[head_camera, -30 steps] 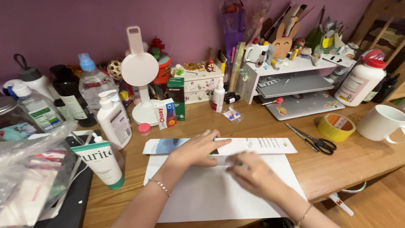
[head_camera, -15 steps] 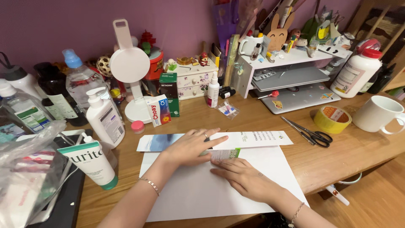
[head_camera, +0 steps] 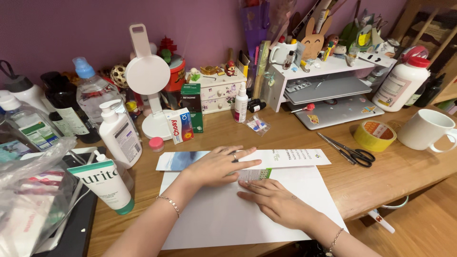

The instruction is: The person wraps a small rectangular box with patterned paper on a cluttered desk. They fold the paper around the box, crease the edges, and use a pen to mark and trim excess paper with scissors. The clip ends before the package is fully sealed.

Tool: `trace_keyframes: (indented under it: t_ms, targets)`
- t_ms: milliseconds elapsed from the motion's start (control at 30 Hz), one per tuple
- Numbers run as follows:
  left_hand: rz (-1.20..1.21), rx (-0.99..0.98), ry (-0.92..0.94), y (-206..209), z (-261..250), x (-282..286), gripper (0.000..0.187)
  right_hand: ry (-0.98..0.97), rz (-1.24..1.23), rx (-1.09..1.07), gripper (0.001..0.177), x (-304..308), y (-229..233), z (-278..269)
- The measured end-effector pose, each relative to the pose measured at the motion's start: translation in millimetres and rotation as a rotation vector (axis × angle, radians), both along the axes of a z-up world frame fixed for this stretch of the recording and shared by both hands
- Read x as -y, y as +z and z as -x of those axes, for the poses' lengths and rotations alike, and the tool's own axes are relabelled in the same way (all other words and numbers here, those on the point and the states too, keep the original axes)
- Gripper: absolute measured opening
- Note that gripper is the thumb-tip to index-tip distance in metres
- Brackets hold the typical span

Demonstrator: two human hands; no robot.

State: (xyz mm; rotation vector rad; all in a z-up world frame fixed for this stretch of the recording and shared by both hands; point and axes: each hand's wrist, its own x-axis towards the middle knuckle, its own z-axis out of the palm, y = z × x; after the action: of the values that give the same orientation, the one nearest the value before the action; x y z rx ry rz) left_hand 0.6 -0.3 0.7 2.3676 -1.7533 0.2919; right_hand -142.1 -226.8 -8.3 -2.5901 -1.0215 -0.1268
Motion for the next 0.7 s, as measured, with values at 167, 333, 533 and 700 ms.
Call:
trace_keyframes:
  t_ms: [167, 333, 533, 700]
  targets:
    - [-0.062, -0.051, 0.016, 9.4, 4.5, 0.0, 0.075, -0.010, -0.048, 0.005, 0.042, -1.6, 6.3, 3.5]
    - [-0.067, -0.154, 0.051, 20.8, 8.5, -2.3, 0.069, 0.062, -0.016, -0.104, 0.070, -2.1, 25.3, 19.2]
    - [-0.140, -0.212, 0.109, 23.8, 6.8, 1.4, 0.070, 0.169, 0.016, -0.108, 0.077, -5.0, 38.0, 38.1]
    - [-0.110, -0.206, 0.094, 18.3, 3.9, 2.4, 0.069, 0.219, 0.060, -0.108, 0.069, -4.8, 39.7, 49.5]
